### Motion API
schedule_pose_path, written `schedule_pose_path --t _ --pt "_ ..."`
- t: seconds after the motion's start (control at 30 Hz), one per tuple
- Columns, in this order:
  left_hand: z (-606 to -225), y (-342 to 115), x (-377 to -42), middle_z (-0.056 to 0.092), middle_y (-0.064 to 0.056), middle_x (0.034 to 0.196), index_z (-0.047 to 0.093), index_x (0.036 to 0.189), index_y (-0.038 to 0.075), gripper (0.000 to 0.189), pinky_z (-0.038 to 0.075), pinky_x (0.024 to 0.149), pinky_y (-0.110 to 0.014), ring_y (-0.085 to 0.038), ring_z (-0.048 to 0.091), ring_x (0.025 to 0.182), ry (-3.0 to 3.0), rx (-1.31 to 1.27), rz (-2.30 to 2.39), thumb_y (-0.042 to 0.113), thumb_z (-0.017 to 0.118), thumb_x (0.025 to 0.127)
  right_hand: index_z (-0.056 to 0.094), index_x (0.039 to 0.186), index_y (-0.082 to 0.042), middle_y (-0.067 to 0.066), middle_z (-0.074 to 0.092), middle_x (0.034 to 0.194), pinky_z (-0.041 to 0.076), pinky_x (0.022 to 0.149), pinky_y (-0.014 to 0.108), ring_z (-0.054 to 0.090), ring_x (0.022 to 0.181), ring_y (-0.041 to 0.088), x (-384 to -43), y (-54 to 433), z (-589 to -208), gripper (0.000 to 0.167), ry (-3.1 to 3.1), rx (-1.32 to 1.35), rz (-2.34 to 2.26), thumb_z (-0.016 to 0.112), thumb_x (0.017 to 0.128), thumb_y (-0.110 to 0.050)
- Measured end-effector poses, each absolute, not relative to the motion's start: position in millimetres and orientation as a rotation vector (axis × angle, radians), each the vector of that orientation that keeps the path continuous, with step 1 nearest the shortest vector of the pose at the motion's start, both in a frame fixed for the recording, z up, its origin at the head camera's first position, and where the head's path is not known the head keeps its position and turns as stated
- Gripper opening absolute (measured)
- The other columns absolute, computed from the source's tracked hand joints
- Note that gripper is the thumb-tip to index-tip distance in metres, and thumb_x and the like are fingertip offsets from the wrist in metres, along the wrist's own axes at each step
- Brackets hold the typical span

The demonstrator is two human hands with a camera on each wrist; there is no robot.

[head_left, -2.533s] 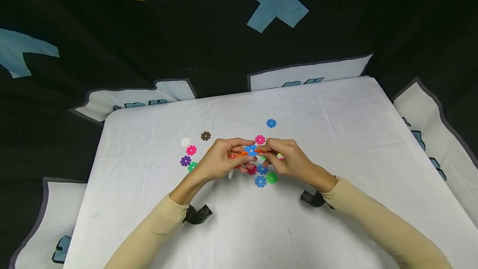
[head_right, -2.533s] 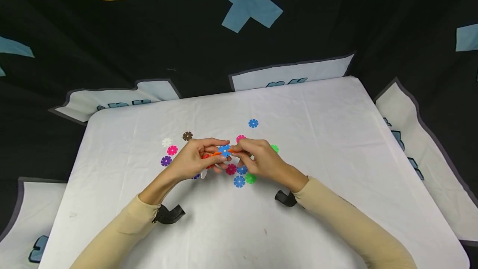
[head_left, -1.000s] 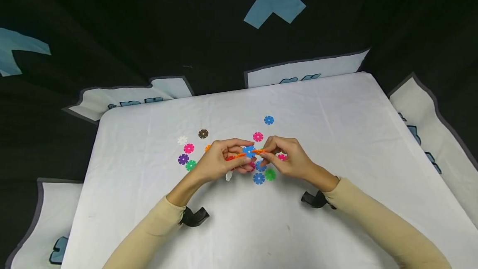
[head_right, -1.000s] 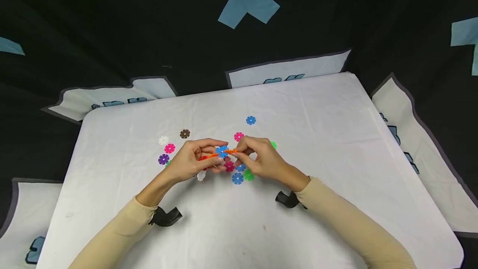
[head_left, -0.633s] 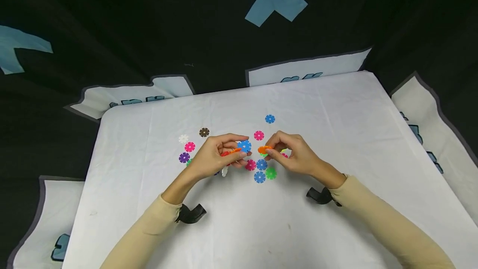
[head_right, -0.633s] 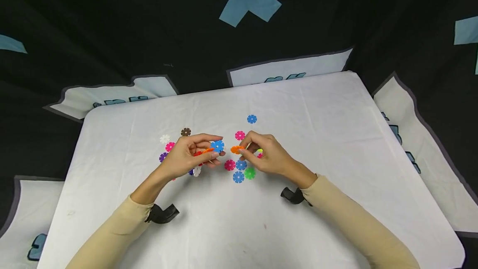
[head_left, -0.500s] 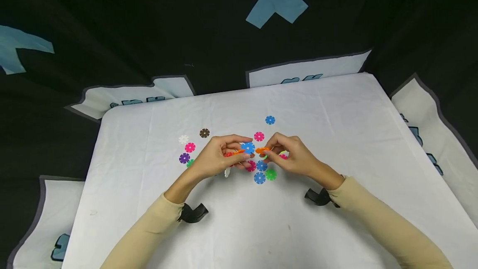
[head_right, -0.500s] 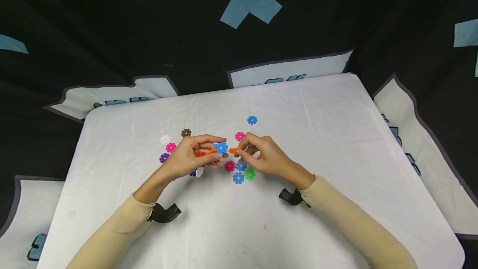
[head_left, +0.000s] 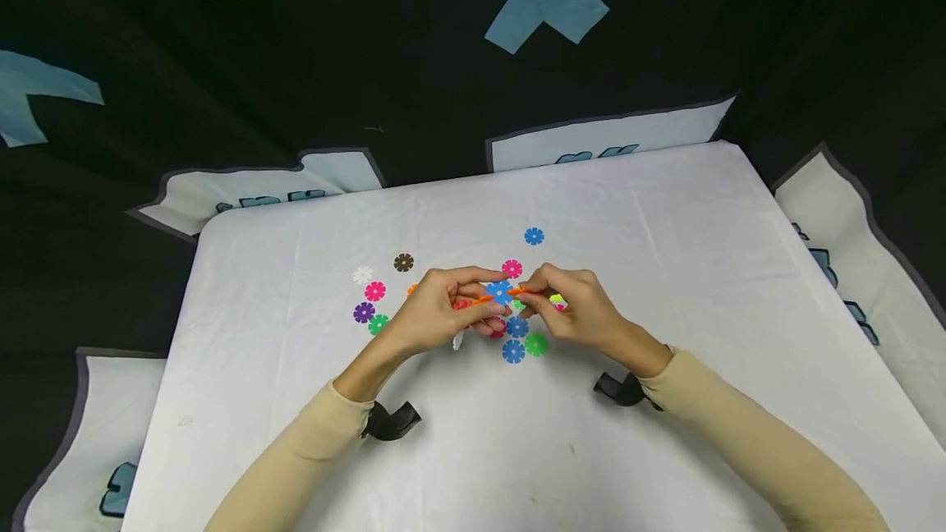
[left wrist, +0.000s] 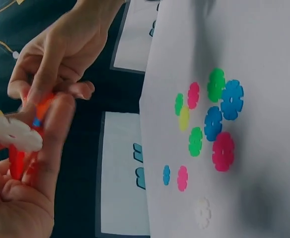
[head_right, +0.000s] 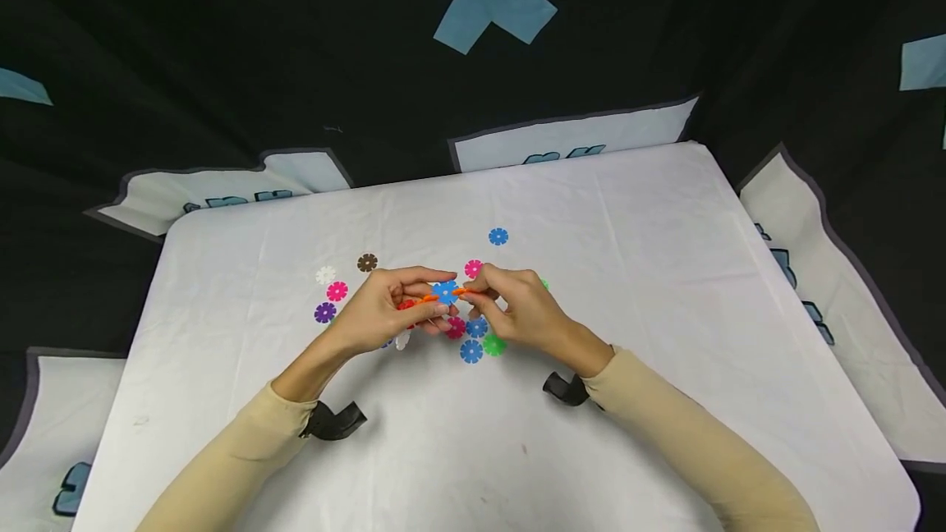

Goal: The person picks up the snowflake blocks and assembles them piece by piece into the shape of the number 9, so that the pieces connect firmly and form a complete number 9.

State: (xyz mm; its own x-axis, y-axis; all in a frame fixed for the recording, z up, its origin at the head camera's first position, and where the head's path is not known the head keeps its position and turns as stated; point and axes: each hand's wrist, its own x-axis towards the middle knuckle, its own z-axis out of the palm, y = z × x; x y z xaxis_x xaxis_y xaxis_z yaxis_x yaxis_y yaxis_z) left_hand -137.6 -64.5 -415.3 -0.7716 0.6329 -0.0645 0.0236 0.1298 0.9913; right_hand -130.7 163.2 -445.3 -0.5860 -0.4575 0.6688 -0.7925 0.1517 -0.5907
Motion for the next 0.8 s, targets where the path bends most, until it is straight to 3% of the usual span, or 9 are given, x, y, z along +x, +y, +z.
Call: schedule_pose_path --t 0.23,0.37,0.5,0.63,0.8 --pt "-422 -63 -137 0.073 -0.022 0.100 0.056 0.131 -0.002 0.043 0.059 0.078 -0.032 -0.030 0.075 0.079 1.932 0.622 1.656 0.007 0.069 0.091 0.057 0.087 0.005 0.020 0.069 0.076 0.057 0.058 0.023 0.070 0.058 0.015 -130 163 -454 0.022 -2.099 1.194 1.607 0.070 0.077 0.019" --pt "-425 -71 -139 0.070 -0.019 0.097 0.056 0.130 0.004 0.041 0.060 0.073 -0.038 -0.037 0.073 0.079 1.907 0.600 1.627 0.010 0.068 0.092 0.056 0.106 0.005 0.016 0.069 0.086 0.057 0.060 0.023 0.068 0.060 0.014 -142 179 -461 0.031 -2.300 1.152 1.742 0.072 0.081 0.010" --pt "-428 -82 -143 0.069 -0.021 0.091 0.054 0.131 0.010 0.039 0.060 0.069 -0.035 -0.042 0.069 0.067 1.938 0.612 1.610 0.012 0.066 0.094 0.058 0.117 0.000 0.006 0.064 0.086 0.050 0.061 0.025 0.057 0.066 0.015 -167 207 -479 0.043 -2.617 0.917 1.503 0.079 0.080 -0.002" --pt "-434 -86 -146 0.068 -0.024 0.087 0.053 0.135 0.010 0.040 0.059 0.062 -0.033 -0.042 0.065 0.060 1.922 0.656 1.622 0.009 0.062 0.096 0.066 0.118 -0.006 0.003 0.061 0.094 0.048 0.072 0.030 0.053 0.083 0.016 -177 222 -498 0.043 -2.947 0.831 1.113 0.081 0.081 -0.022" --pt "-436 -87 -148 0.068 -0.021 0.097 0.056 0.135 0.010 0.039 0.057 0.057 -0.033 -0.039 0.061 0.060 1.914 0.680 1.674 0.007 0.060 0.096 0.068 0.112 -0.007 0.002 0.059 0.103 0.050 0.087 0.036 0.053 0.095 0.017 -173 223 -508 0.035 -3.058 0.844 0.893 0.080 0.082 -0.022"
